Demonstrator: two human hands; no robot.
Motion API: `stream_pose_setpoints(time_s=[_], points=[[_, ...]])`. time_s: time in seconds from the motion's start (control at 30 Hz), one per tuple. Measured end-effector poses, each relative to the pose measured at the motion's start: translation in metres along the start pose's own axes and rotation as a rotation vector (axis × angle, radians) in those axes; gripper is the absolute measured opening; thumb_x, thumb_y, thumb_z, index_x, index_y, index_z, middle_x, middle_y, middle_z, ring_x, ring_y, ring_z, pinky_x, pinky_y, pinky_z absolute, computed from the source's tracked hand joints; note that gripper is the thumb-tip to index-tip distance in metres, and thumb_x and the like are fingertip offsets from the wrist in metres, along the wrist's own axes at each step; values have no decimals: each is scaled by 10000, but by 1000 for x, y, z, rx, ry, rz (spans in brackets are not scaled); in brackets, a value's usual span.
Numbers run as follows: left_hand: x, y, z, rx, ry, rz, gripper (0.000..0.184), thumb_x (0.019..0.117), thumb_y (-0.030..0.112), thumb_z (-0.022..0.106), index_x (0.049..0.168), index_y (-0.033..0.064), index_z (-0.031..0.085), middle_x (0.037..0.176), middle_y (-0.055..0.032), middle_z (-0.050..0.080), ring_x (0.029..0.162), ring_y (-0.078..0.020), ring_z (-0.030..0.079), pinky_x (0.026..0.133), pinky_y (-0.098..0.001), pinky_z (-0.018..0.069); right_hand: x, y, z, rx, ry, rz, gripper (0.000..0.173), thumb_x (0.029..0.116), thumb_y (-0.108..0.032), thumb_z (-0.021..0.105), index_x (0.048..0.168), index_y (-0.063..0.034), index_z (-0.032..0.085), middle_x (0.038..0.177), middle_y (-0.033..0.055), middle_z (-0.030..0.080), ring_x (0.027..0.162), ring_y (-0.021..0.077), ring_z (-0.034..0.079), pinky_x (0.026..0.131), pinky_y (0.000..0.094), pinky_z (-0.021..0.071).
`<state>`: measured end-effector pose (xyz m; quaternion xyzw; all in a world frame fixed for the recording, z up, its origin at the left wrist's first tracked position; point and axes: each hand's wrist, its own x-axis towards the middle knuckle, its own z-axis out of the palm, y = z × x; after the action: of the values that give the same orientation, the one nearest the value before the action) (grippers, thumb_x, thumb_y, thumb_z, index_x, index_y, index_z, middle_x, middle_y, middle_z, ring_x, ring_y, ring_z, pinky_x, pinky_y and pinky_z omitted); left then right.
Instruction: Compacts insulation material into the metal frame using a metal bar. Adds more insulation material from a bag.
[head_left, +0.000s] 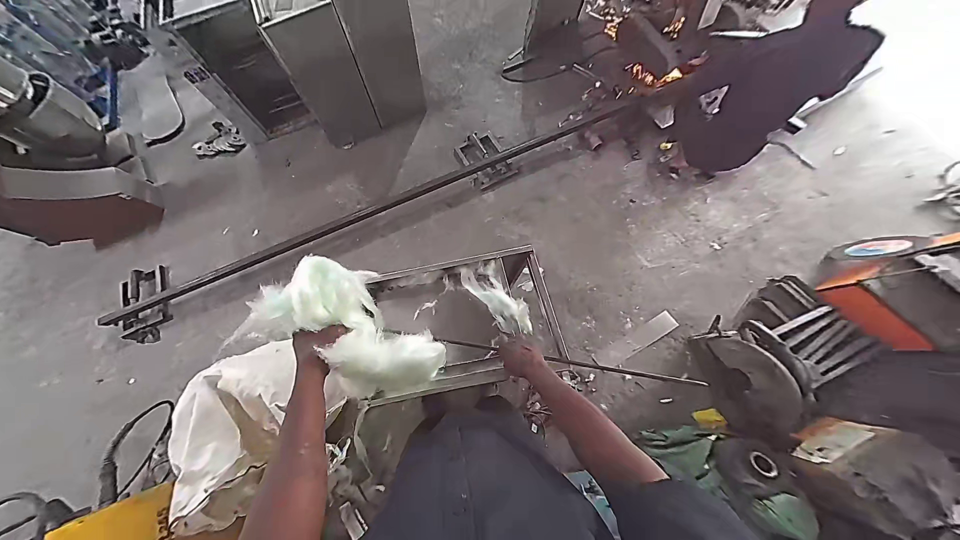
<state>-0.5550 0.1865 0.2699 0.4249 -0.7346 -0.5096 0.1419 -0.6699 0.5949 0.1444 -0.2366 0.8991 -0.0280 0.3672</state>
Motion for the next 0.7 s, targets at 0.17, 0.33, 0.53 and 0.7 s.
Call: stream_pose_setpoints(time_s=[0.17, 0.33, 0.53, 0.7], points=[[22, 3, 24, 322, -111, -101, 679, 726, 207, 925, 1257, -82, 618, 1232, -260, 674, 1180, -353, 650, 1015, -550, 533, -78, 53, -12, 66, 33, 161, 495, 983, -293, 586, 1458, -166, 531, 1324, 179, 652, 1238, 414, 604, 1016, 645, 472], [50, -15, 89, 692, -272, -140, 1323, 632, 471, 933, 1611, -21, 192, 1548, -361, 356, 1236, -515, 583, 971, -675, 525, -169, 89, 2, 118, 7, 429, 314, 1046, -339, 513, 1255, -170, 675, 1222, 162, 704, 1188, 390, 643, 983, 635, 495], [52, -44, 117, 534, -461, 57, 1222, 622, 445, 981, 1608, 161, 318, 1635, -287, 288, 1289, -516, 550, 963, -696, 521, -263, 101, 44, 312, 121, 688, 347, 1064, -356, 513, 1276, -126, 660, 1124, 212, 716, 1072, 427, 678, 888, 679, 508], [26, -72, 87, 651, -388, 81, 835, 830, 543, 769, 1521, 169, 484, 1575, -224, 427, 1398, -476, 461, 1018, -735, 443, -325, 66, 39, 420, 433, 740, 366, 1064, -327, 530, 1300, -80, 660, 1092, 259, 707, 1027, 464, 673, 889, 717, 485]])
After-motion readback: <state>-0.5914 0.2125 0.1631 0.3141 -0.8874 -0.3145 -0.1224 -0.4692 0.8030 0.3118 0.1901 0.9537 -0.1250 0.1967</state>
